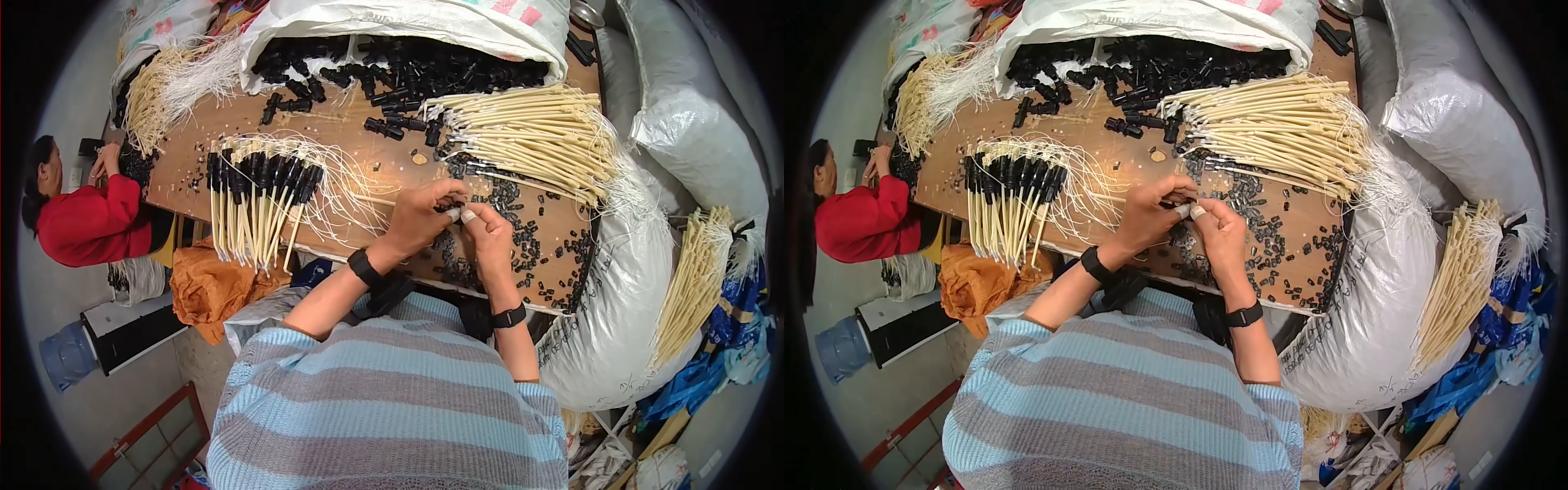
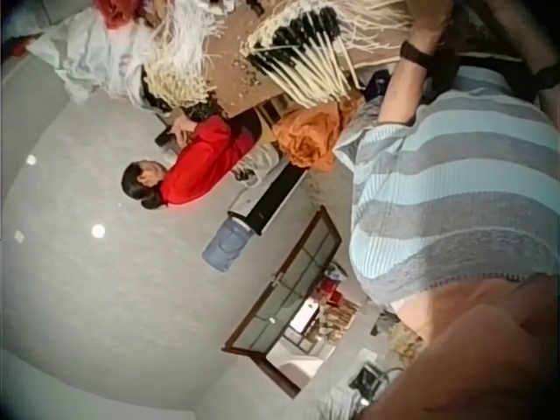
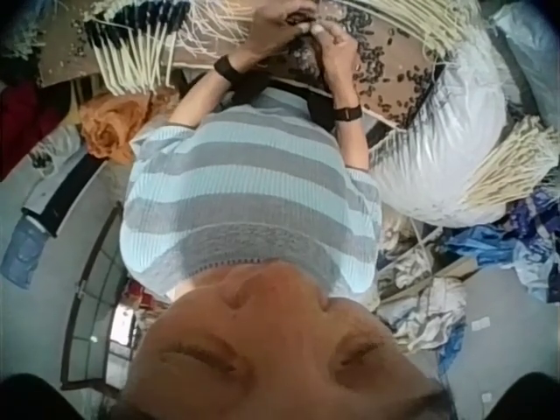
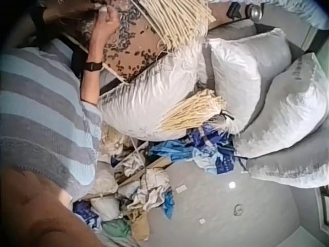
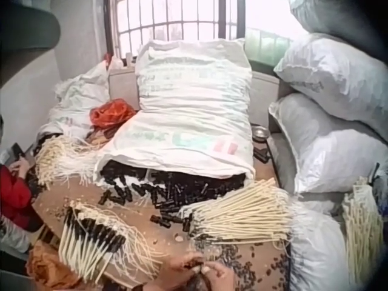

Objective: The person assembles components by hand, threading a white cord through a black plastic piece and sliding it onto a wooden stick. They then snap a small black clip onto the cord and place the completed assembly into a row on the table.

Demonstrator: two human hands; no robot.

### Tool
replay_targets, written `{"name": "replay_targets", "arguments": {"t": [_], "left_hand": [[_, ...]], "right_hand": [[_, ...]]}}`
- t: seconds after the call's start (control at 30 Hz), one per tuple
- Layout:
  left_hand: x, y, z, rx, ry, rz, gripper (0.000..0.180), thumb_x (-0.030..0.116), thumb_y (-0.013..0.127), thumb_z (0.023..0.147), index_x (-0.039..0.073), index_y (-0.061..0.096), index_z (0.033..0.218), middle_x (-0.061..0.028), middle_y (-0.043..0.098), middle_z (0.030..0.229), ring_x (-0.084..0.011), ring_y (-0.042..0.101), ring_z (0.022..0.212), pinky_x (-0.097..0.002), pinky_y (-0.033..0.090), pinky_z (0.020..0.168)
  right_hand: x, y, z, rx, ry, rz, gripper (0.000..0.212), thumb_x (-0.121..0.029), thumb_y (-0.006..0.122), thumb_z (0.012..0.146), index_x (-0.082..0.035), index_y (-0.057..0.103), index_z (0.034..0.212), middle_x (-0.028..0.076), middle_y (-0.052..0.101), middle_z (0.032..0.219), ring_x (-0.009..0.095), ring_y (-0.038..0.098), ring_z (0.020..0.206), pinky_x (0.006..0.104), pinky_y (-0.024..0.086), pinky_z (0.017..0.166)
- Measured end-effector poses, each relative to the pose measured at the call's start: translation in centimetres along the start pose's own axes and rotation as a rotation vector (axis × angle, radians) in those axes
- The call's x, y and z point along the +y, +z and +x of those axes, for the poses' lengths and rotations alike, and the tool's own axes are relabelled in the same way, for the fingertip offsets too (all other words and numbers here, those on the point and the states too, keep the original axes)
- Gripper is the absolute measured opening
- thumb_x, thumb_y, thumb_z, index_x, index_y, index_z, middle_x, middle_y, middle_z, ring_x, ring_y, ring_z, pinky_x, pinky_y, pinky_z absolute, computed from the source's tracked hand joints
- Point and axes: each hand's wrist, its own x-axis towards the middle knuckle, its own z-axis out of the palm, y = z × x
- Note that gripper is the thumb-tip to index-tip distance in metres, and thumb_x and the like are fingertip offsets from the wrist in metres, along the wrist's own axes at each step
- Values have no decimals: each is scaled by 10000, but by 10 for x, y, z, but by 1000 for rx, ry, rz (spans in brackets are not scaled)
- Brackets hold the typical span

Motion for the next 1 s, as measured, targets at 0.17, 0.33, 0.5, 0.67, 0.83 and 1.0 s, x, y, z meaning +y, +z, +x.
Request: {"name": "replay_targets", "arguments": {"t": [0.17,0.33,0.5,0.67,0.83,1.0], "left_hand": [[-2,-5,1,-69,-153,145,272,-29,695,714,24,684,980,-62,672,816,-137,646,784,-265,520,698],[-7,-7,1,-47,-156,176,169,-13,677,682,23,705,844,-75,646,749,-166,619,719,-275,487,625],[-2,-11,1,52,-51,236,155,-3,653,641,22,692,789,-82,622,710,-197,593,663,-291,467,591],[-4,-17,6,-9,71,318,255,-1,635,633,44,708,873,-96,639,751,-243,611,701,-330,487,636],[9,-11,-3,-190,124,175,389,7,635,638,70,688,1019,-114,662,780,-266,636,740,-345,498,667],[11,-26,-1,-298,-68,154,387,24,642,638,76,678,1019,-134,667,790,-294,645,729,-361,506,661]], "right_hand": [[2,5,-3,85,-175,-301,91,-70,628,908,1,665,951,-96,497,651,-3,387,569,185,316,510],[4,4,-5,103,-292,-519,72,-59,648,892,6,672,911,-97,486,647,-2,382,574,179,313,516],[-8,3,-10,19,-157,-272,47,-43,659,879,-3,679,895,-94,489,649,0,391,581,177,319,520],[-8,6,-7,27,-117,111,160,-52,639,895,15,648,1040,-92,504,650,2,379,533,178,301,492],[-12,-16,-9,-231,-54,541,217,-84,601,922,26,623,1107,-78,483,630,21,310,487,193,255,463],[-22,-18,-14,-135,-847,-956,293,-77,626,867,-55,659,1157,90,675,751,126,581,545,259,443,517]]}}
